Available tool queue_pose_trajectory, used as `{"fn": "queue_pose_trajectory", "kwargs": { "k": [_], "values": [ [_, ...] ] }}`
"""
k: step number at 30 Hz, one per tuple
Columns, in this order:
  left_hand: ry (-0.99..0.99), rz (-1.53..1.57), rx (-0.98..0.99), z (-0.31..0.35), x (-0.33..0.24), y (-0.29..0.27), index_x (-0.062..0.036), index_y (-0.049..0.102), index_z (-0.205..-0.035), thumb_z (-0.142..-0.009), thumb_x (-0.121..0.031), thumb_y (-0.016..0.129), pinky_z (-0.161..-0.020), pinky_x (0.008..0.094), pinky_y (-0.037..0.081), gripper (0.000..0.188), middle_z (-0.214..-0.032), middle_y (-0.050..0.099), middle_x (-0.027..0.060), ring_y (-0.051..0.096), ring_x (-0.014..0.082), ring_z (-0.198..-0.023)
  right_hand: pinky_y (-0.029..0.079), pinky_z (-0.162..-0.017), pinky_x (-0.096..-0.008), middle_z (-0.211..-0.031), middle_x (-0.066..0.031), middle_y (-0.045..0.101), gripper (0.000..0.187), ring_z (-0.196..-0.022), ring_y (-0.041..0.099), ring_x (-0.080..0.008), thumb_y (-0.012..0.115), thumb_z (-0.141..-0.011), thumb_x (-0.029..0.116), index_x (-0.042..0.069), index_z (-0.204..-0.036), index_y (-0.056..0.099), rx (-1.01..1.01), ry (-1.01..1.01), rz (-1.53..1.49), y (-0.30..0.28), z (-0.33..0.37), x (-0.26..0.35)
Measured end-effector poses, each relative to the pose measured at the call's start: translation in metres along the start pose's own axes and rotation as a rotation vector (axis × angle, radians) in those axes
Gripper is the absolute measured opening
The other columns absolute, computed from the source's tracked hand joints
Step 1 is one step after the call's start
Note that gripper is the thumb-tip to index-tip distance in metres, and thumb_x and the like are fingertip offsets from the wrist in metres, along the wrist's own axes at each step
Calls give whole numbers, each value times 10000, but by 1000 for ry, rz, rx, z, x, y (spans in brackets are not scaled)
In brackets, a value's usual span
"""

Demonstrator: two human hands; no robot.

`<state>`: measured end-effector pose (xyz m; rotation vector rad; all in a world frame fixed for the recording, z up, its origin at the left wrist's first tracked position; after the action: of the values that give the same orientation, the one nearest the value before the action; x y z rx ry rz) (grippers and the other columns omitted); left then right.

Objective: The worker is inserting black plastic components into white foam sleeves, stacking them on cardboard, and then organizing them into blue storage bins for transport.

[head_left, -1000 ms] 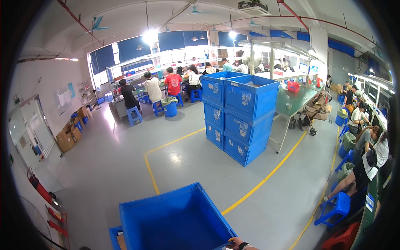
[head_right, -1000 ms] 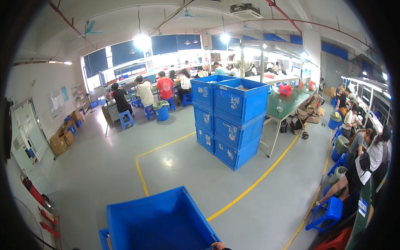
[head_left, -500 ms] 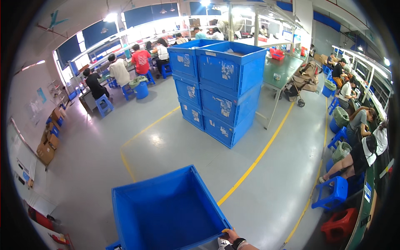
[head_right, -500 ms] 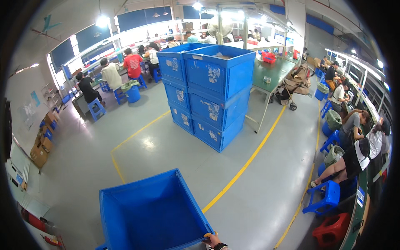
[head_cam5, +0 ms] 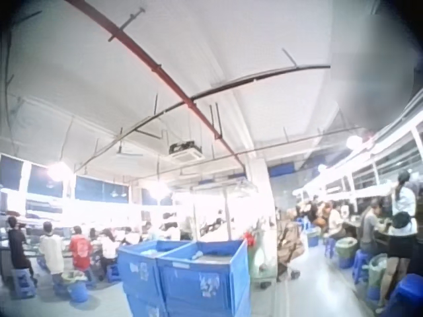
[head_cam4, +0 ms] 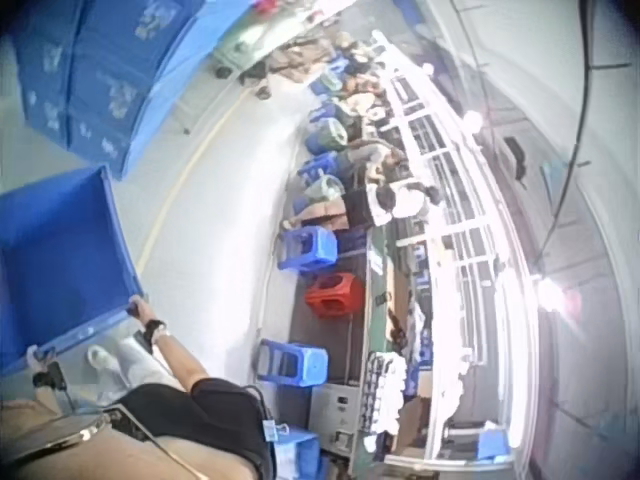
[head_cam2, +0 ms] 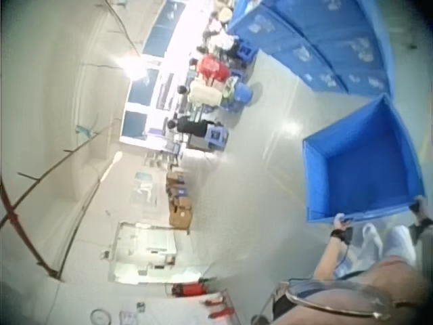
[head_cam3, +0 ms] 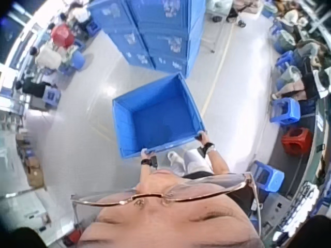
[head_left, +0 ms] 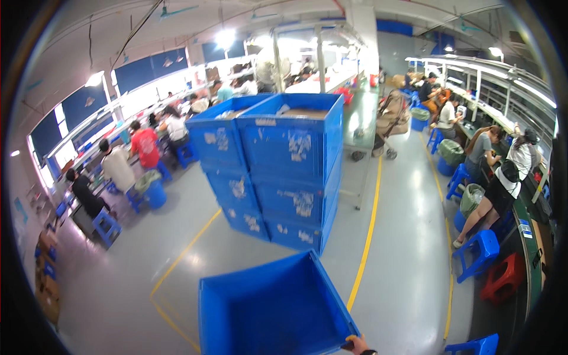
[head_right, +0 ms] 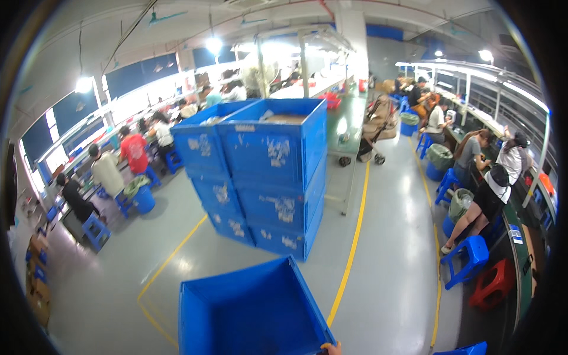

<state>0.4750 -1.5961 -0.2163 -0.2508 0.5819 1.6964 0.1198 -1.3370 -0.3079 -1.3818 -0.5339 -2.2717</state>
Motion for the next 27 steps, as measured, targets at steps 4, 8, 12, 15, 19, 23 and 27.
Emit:
{"fn": "queue_pose_trajectory", "kwargs": {
  "k": [4,8,12,15,19,23,27],
  "values": [
    [-9,-214,112,-68,-82,76,-76,436,-785,-692,-119,591,-680,486,493,186,-777,452,66,478,248,-760,522,-572,-361,-697,-81,492,164,-644,552,-219,551,-776,235,82,-830,535,-317,307,-465,70,-6,43],
    [87,-558,194,-195,-138,121,-80,477,-881,-681,-79,693,-618,345,479,295,-797,474,42,466,179,-711,515,-552,-364,-683,-74,483,184,-604,541,-214,551,-774,225,75,-875,520,-359,338,-544,105,-78,-7],
    [-96,-289,254,-331,-146,186,-91,523,-886,-633,-309,700,-628,425,464,378,-806,537,82,513,267,-746,501,-566,-371,-695,-66,480,182,-612,528,-223,537,-763,194,95,-915,526,-357,225,-664,137,-173,-45],
    [-146,-500,312,-430,-137,183,-88,507,-901,-680,-343,610,-652,455,465,353,-888,552,122,516,314,-812,497,-571,-359,-723,-64,486,218,-647,536,-217,550,-724,138,119,-940,528,-501,59,-548,141,-222,-99],
    [-245,-536,314,-579,-154,160,-71,463,-913,-708,-305,524,-704,518,451,317,-997,520,160,495,349,-894,479,-579,-344,-767,-76,523,209,-671,550,-224,564,-735,179,96,-924,532,-504,154,-473,196,-275,-160],
    [-322,-338,149,-595,-131,178,-51,438,-851,-586,-166,478,-811,629,367,291,-943,490,187,476,430,-924,414,-859,-519,-991,-161,486,185,-970,485,-330,523,-683,-15,28,-861,494,-598,336,-969,194,-282,-233],
    [-343,-350,120,-585,-152,174,-54,407,-960,-710,-303,548,-811,607,378,380,-1026,480,200,485,404,-961,356,-906,-553,-1135,-166,447,278,-1120,396,-324,534,-752,75,48,-1021,467,-657,366,-892,226,-292,-185]
  ]
}}
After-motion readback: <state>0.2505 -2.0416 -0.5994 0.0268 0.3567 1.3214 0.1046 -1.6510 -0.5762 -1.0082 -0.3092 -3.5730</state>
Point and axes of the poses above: each hand's wrist, its own z-axis away from the middle knuckle, its own y-axis out of the palm, x = y × z, the point moved 8 cm from there along -z, towards the middle knuckle
